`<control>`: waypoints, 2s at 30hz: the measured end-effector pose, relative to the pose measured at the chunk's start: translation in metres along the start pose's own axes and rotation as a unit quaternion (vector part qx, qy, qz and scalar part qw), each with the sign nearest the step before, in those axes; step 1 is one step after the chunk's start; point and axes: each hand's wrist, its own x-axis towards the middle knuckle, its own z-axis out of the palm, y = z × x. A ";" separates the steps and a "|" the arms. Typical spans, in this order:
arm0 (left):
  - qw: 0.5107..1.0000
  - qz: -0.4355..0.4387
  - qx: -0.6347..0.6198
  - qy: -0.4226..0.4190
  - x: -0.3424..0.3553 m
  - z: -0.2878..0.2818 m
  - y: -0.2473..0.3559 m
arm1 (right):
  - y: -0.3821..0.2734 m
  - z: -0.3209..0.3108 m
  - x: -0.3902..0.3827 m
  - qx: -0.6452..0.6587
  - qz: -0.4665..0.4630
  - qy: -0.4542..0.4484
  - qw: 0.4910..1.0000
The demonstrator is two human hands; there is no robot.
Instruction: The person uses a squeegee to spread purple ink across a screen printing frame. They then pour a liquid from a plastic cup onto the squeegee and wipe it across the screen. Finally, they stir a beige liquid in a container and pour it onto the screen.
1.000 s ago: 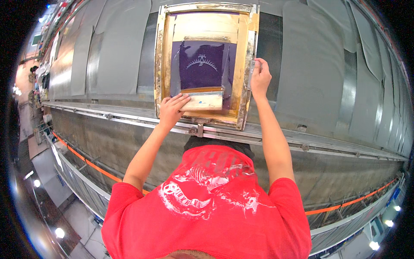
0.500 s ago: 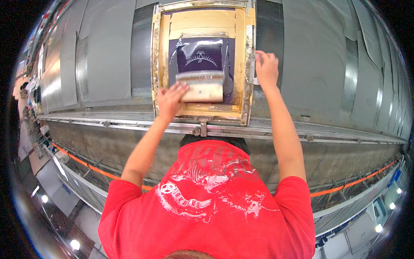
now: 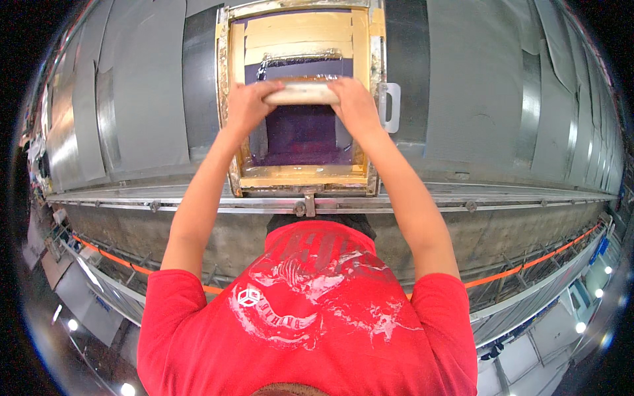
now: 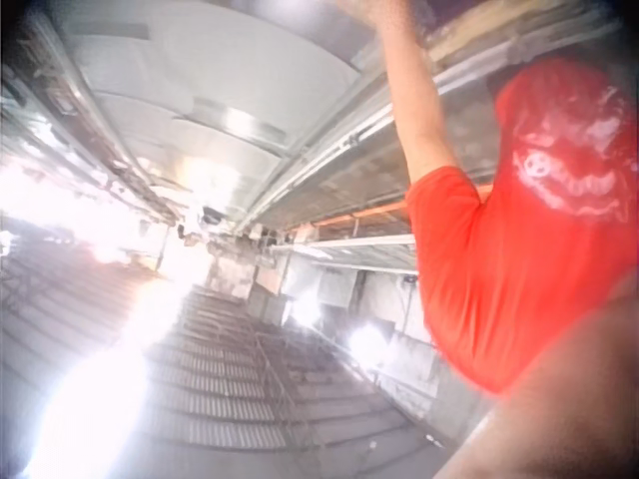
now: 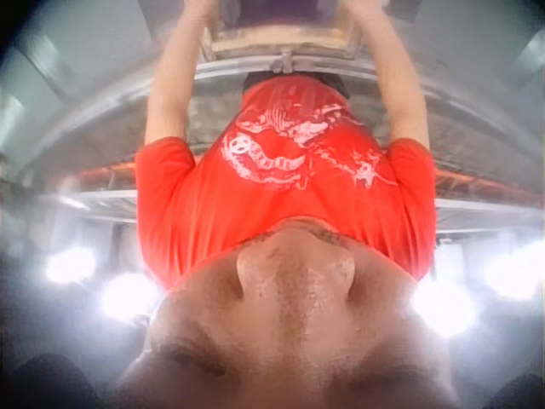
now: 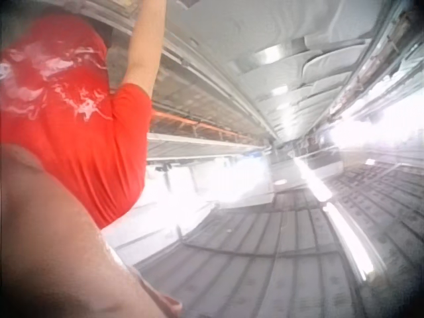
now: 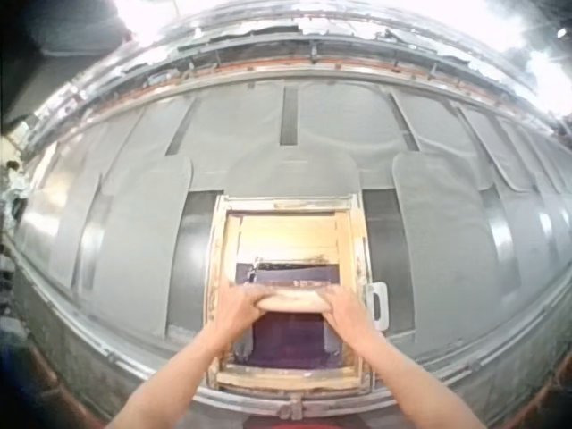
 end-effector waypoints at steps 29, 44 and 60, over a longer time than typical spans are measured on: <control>0.998 -0.030 -0.030 -0.040 -0.099 -0.003 0.019 | -0.056 0.012 -0.093 0.088 0.072 -0.026 0.993; 0.997 -0.026 0.042 -0.067 0.065 -0.018 -0.018 | 0.029 -0.006 0.047 0.038 0.028 0.031 0.998; 0.997 -0.025 -0.052 -0.059 -0.087 -0.018 0.023 | -0.047 0.007 -0.103 0.138 0.078 -0.039 0.986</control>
